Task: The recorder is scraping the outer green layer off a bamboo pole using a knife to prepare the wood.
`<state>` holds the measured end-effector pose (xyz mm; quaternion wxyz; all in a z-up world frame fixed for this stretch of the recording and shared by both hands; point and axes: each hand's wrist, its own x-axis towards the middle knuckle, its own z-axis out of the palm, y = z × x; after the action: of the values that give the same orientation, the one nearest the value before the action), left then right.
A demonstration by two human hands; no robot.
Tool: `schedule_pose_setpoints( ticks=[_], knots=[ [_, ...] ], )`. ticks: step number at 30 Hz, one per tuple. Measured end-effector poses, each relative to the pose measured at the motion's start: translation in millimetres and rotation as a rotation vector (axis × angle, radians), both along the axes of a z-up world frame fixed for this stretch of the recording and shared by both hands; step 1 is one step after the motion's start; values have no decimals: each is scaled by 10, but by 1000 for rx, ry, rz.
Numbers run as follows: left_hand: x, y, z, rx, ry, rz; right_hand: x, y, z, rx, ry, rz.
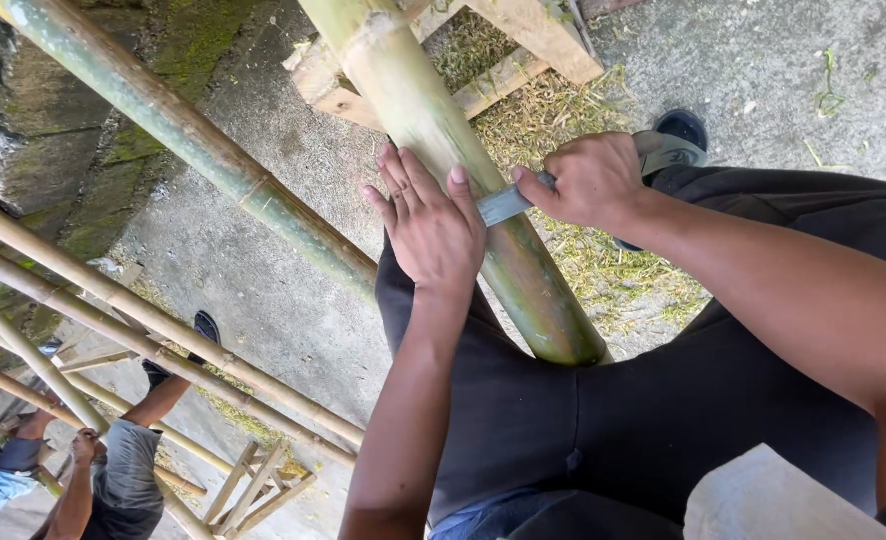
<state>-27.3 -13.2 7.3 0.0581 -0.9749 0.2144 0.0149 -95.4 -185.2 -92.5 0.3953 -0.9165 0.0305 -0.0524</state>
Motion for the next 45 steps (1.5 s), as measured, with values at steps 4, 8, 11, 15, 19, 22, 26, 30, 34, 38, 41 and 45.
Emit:
schedule_pose_setpoints(
  ticks=[4, 8, 11, 15, 19, 22, 26, 30, 34, 38, 41, 45],
  knots=[
    [37, -49, -40, -15, 36, 61, 36, -23, 46, -7, 140, 9],
    [148, -103, -55, 6, 71, 112, 155, -56, 61, -40, 198, 38],
    [185, -180, 17, 5, 49, 104, 210, -49, -18, -44, 168, 63],
    [229, -125, -28, 20, 31, 95, 262, -46, -20, -48, 174, 67],
    [396, -192, 29, 35, 30, 102, 411, -66, 30, -26, 229, 53],
    [558, -215, 63, 40, 32, 107, 564, -59, 10, -26, 218, 51],
    [789, -213, 35, 76, 37, 104, 763, -53, 28, -24, 235, 30],
    [1056, -227, 42, 129, 55, 107, 985, -43, 45, 4, 274, -10],
    [1363, -239, 49, 193, 14, 74, 1153, 12, -53, -24, 34, -119],
    [1204, -107, 71, 227, -53, 19, 989, 118, -125, 27, -19, -107],
    [750, -64, 91, 234, -47, -23, 562, 83, -94, 109, 108, -44],
    [183, -51, 107, 172, 12, -12, 151, 64, -3, 91, 128, -9]
  ],
)
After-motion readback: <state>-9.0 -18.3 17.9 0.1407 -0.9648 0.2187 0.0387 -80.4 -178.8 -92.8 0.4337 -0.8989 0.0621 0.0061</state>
